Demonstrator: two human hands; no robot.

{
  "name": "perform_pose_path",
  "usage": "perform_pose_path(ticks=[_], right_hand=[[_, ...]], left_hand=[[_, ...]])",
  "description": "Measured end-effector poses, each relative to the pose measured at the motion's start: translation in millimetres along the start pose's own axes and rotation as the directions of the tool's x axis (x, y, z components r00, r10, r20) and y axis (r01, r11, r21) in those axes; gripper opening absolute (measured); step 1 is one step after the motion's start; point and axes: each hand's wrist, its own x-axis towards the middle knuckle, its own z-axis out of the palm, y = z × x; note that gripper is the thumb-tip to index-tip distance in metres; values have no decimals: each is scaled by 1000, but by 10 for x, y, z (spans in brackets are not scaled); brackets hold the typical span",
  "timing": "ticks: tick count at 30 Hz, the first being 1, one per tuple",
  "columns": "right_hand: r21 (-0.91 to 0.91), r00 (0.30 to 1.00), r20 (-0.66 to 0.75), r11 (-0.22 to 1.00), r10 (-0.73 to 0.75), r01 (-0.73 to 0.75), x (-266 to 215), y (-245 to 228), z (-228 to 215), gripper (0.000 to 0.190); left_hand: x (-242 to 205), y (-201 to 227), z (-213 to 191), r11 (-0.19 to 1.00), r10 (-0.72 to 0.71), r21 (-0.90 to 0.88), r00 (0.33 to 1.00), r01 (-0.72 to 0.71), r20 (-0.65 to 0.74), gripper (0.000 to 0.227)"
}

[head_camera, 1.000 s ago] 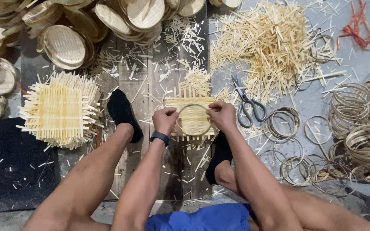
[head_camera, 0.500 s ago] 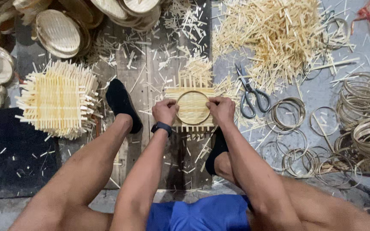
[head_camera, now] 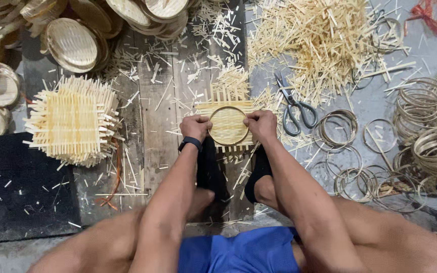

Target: The person sits on the floor and repeatedly picks up woven bamboo basket bases. They place a circular wooden block inside each base and use shears to trim the protruding bamboo strips flush with the rim. The finished bases are stacked in a pile to the left.

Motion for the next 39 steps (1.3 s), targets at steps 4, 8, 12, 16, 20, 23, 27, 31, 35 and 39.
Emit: perform_pose_path(ticks=[4,8,12,16,20,23,27,31,35,39], right_hand=[[11,1000,24,1000,10,-10,15,-56,-35,22],[44,999,32,999,20,-21,-29,-152,-89,21],[127,973,154,974,170,-190,-7,-136,-129,18],[157,990,143,987,18,-41,153,105,-29,19],[107,987,158,994,14,-32,261,358,61,19],[237,960,278,970,-20,-48,360,366,-3,21],[131,998,-3,989,-65,64,-2,-8,-103,14],[82,927,111,926,359,-369,-782,-397,277,46],[475,696,367,519,617,-710,-874,-156,812,36],[337,930,84,868,357,-364,-1019,255,1095,36]], left_hand=[[73,21,-28,998,-39,59,998,36,48,27],[142,68,-127,989,-82,136,986,63,143,24],[102,154,-119,992,-37,122,987,18,155,23],[-21,249,-106,995,-3,100,998,-3,58,21],[-9,319,-144,996,-13,92,996,5,87,20],[-28,392,-203,989,28,142,992,-45,122,18],[-11,577,-207,860,303,368,934,-353,190,17],[154,703,111,543,772,205,580,-814,261,21],[160,543,215,639,737,96,643,-764,211,18],[227,424,374,783,600,34,767,-622,227,19]])
